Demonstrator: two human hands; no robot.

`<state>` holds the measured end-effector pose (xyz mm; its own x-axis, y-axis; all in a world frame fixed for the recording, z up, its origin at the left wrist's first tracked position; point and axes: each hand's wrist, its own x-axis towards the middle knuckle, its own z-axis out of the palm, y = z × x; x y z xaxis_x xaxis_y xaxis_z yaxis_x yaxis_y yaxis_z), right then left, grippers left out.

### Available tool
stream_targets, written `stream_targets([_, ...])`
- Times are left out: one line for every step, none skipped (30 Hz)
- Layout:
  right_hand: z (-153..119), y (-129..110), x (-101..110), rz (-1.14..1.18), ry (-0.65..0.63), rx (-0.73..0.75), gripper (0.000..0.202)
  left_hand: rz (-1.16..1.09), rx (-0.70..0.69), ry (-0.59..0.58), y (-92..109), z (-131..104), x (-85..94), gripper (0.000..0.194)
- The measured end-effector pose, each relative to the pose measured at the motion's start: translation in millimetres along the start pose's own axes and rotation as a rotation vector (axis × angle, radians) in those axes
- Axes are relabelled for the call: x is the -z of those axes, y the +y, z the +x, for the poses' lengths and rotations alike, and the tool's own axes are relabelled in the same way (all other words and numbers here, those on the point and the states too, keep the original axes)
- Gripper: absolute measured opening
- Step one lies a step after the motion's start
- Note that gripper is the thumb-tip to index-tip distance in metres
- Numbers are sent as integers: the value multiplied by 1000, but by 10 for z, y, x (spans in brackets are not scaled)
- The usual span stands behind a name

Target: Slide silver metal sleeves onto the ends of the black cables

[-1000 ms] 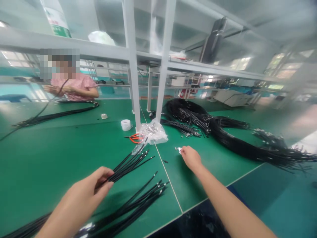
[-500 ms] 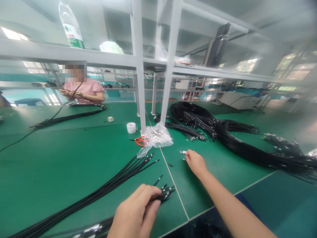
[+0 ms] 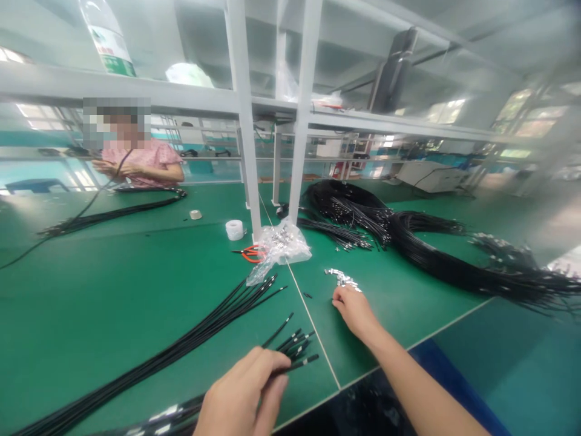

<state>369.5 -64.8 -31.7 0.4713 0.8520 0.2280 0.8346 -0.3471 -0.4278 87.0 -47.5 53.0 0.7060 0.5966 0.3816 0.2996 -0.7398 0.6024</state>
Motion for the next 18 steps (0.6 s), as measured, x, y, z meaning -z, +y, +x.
stream_targets([-33,-3,-11,31,11,-6,12,-12,7,-2,11,0,-17,11])
stream_targets([-62,-12,-11,65,26,-14,14,-19,13,-10,26,1,-34,11])
stream_targets([-92,-28,3,103,40,-25,14,-24,15,-16,42,2,-51,12])
stream_targets([-125,-52,30,147,51,-36,13,-30,12,-18,58,2,-70,14])
stream_targets([-166,-85,68,200,53,-48,12,-38,3,-15,72,-1,-90,16])
stream_targets([-218,-127,114,255,47,-57,11,-47,-10,-7,83,-5,-111,18])
stream_targets([-282,-179,165,301,31,-59,11,-57,-26,4,90,-12,-133,17])
stream_targets([-356,-239,216,371,6,-59,13,-65,-43,18,93,-18,-155,17])
stream_targets([-439,-306,264,482,-33,-65,15,-65,-58,34,93,-24,-174,17])
stream_targets([-525,-378,305,636,-81,-82,16,-51,-70,42,91,-29,-191,18])
stream_targets([-608,-451,339,820,-134,-109,17,-24,-77,46,89,-30,-204,19])
stream_targets([-684,-522,366,1015,-189,-143,16,14,-77,45,88,-28,-213,20])
stream_targets([-748,-586,386,1195,-240,-178,16,61,-73,41,88,-23,-218,21])
stream_targets([-796,-641,402,1328,-278,-207,16,111,-68,33,89,-14,-220,23])
stream_targets([-830,-684,415,1399,-303,-222,16,161,-63,24,92,-4,-220,24])
stream_targets([-851,-715,426,1435,-317,-227,16,209,-58,16,96,8,-219,26])
stream_targets([-863,-735,435,1447,-326,-227,16,255,-54,10,102,19,-218,28])
stream_targets([-867,-746,443,1442,-330,-223,16,298,-50,2,109,28,-217,29])
